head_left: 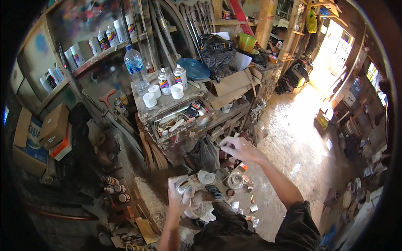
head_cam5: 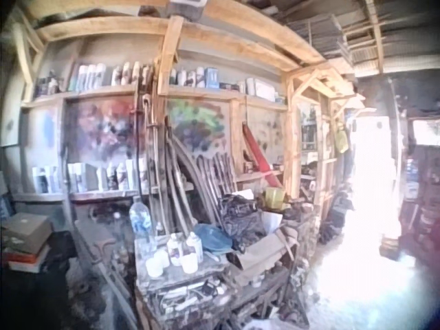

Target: The person uses a small knife to scrape and shape the surface of a long, white cylindrical wooden object. They rotate the object to work on different sides, then place it down and search through a drawer for other items.

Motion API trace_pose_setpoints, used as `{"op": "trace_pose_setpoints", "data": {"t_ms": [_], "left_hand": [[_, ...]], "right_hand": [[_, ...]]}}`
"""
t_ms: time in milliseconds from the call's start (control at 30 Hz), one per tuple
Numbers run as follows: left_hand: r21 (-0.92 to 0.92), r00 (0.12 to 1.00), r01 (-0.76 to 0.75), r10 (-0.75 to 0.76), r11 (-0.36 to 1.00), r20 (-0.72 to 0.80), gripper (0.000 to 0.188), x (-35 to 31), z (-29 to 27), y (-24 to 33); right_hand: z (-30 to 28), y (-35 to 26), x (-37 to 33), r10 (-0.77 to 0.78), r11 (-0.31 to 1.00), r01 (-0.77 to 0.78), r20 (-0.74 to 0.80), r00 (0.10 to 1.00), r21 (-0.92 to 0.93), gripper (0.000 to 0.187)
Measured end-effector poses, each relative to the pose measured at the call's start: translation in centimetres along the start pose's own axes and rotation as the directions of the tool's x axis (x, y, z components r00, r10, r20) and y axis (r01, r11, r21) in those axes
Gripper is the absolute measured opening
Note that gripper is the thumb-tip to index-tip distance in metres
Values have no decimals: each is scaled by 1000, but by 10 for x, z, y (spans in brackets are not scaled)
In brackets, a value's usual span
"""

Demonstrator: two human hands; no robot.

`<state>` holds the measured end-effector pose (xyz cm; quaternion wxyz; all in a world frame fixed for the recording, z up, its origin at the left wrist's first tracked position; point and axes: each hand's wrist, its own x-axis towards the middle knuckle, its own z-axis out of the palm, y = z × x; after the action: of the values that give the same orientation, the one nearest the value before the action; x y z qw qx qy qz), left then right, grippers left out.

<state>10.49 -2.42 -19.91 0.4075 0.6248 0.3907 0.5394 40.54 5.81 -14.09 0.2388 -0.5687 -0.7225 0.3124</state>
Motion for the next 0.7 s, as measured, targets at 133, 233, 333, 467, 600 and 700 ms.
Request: {"op": "trace_pose_setpoints", "data": {"t_ms": [133,233,333,467,600,700], "left_hand": [[53,979,171,-163,984,-118,52,0,6,-41],[-40,838,533,-533,845,-118,29,15,17,-65],[-167,746,637,-657,752,-111,33,38,44,-74],[-100,704,676,-680,730,-205,28,60,76,-79],[-34,716,687,-685,725,-136,17,79,82,-93],[89,766,643,-636,761,-92,13,87,84,-94]], "right_hand": [[6,68,141,-111,993,114,-309,945,-8,27],[9,114,249,-265,940,231,-111,958,-251,33],[11,150,317,-250,794,359,275,928,-490,46],[16,169,353,-320,641,515,411,853,-570,48],[36,156,358,-320,666,536,450,834,-519,49],[45,137,354,-318,772,496,435,842,-397,45]]}}
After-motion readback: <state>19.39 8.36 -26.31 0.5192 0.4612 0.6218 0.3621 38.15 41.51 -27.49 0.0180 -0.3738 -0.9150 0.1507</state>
